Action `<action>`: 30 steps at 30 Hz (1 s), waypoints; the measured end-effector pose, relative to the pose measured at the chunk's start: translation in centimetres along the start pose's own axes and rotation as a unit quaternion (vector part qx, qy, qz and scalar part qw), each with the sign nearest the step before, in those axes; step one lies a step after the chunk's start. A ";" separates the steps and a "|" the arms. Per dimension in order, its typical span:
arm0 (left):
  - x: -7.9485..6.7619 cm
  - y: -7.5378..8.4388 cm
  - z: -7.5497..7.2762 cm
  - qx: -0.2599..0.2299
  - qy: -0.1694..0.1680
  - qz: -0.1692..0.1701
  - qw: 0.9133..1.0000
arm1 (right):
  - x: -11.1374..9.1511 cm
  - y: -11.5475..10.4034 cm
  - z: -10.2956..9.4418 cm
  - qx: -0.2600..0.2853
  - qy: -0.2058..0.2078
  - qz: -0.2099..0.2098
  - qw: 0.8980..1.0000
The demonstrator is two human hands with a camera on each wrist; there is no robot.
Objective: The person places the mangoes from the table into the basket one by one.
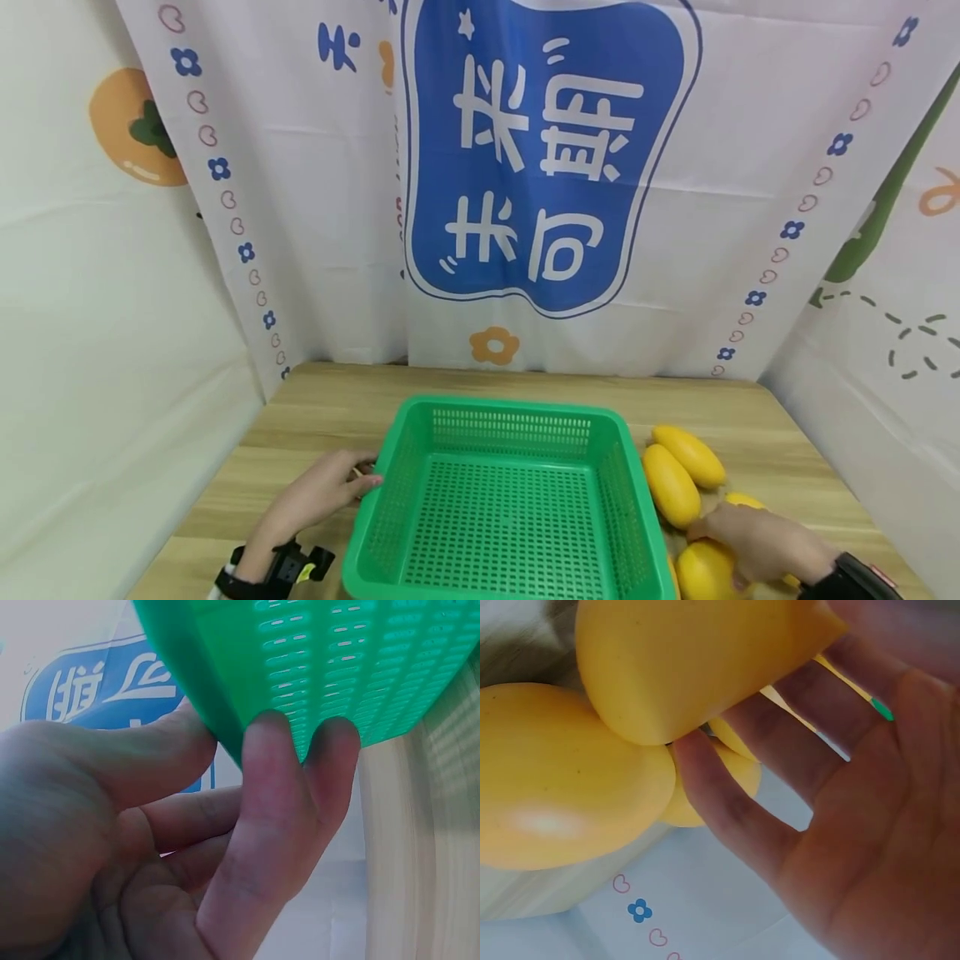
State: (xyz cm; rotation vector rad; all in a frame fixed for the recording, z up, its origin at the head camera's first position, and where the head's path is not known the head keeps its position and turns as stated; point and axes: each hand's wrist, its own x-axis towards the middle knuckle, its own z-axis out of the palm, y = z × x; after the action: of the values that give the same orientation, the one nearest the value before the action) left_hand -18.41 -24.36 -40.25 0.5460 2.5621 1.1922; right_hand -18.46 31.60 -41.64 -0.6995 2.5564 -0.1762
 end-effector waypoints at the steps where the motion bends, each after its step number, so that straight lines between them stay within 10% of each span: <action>1: 0.0 0.0 -0.1 -0.002 0.000 0.001 1.000 | 0.0 0.0 -0.1 -0.001 0.000 -0.005 1.000; 30: 0.1 0.0 -0.1 -0.058 0.010 -0.033 0.998 | -1.3 0.4 0.1 0.029 0.018 -0.026 0.999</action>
State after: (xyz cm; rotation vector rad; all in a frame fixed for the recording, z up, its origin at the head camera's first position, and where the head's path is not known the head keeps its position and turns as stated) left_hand -18.53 -24.41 -40.22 0.4232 2.4884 1.3195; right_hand -17.62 32.63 -41.27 -0.7484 2.5574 -0.2818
